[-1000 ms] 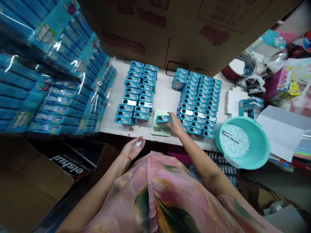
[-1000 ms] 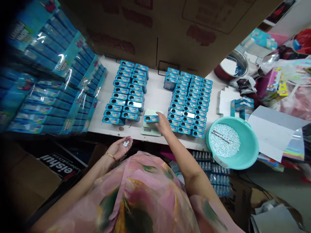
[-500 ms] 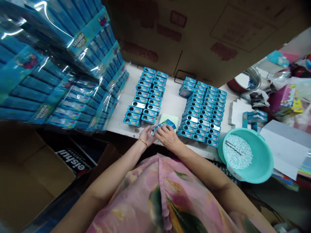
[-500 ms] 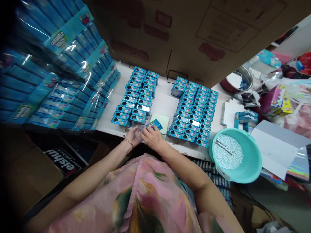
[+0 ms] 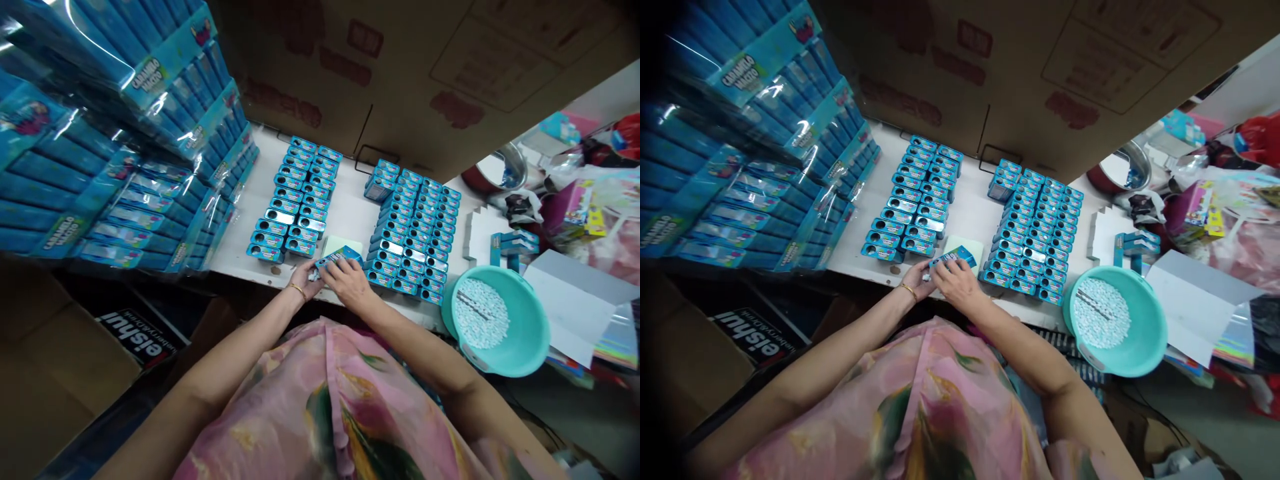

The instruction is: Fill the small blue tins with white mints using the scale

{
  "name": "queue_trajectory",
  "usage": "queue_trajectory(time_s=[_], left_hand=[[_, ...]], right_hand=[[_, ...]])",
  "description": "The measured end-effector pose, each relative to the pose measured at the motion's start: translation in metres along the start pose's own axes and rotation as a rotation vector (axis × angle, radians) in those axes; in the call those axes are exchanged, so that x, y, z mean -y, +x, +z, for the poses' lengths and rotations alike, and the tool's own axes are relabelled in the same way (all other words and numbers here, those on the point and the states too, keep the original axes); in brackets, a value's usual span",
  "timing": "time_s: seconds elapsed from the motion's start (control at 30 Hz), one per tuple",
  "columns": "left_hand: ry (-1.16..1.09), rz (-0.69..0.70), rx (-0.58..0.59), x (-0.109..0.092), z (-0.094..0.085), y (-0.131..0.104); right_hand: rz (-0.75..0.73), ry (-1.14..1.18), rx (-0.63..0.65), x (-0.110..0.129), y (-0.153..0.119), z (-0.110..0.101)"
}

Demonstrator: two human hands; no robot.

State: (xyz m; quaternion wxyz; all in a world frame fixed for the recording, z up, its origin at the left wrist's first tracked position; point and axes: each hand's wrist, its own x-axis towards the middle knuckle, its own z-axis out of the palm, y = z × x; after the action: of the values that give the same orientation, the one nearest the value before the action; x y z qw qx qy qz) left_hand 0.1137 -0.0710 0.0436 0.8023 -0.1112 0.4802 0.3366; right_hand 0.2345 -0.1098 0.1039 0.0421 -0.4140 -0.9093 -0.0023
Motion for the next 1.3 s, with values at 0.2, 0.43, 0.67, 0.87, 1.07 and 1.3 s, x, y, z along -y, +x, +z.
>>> queue_trajectory(time_s=[0.2, 0.43, 0.67, 0.87, 1.07, 1.3], left_hand=[[-0.045, -0.003, -0.022, 0.002, 0.004, 0.005], [-0.063, -0.001, 0.009, 0.004, 0.006, 0.01], [-0.084, 0.006, 0.047, -0.003, -0.001, 0.01], [-0.055, 0.055, -0.028, -0.013, -0.03, -0.004], [-0.021, 0.044, -0.023, -0.005, -0.061, -0.021], [0.071, -0.081, 0.1, 0.017, -0.078, -0.033]], right_hand=[[0.061, 0.081, -0.008, -0.008, -0.01, -0.002], [0.141, 0.11, -0.004, -0.017, -0.016, 0.003], [0.444, 0.388, -0.16, -0.036, -0.019, 0.013], [0.759, 0.789, -0.24, -0.059, -0.015, 0.057], [0.619, 0.575, -0.156, -0.046, -0.032, 0.043], [0.111, 0.484, 0.117, 0.033, -0.034, 0.038]])
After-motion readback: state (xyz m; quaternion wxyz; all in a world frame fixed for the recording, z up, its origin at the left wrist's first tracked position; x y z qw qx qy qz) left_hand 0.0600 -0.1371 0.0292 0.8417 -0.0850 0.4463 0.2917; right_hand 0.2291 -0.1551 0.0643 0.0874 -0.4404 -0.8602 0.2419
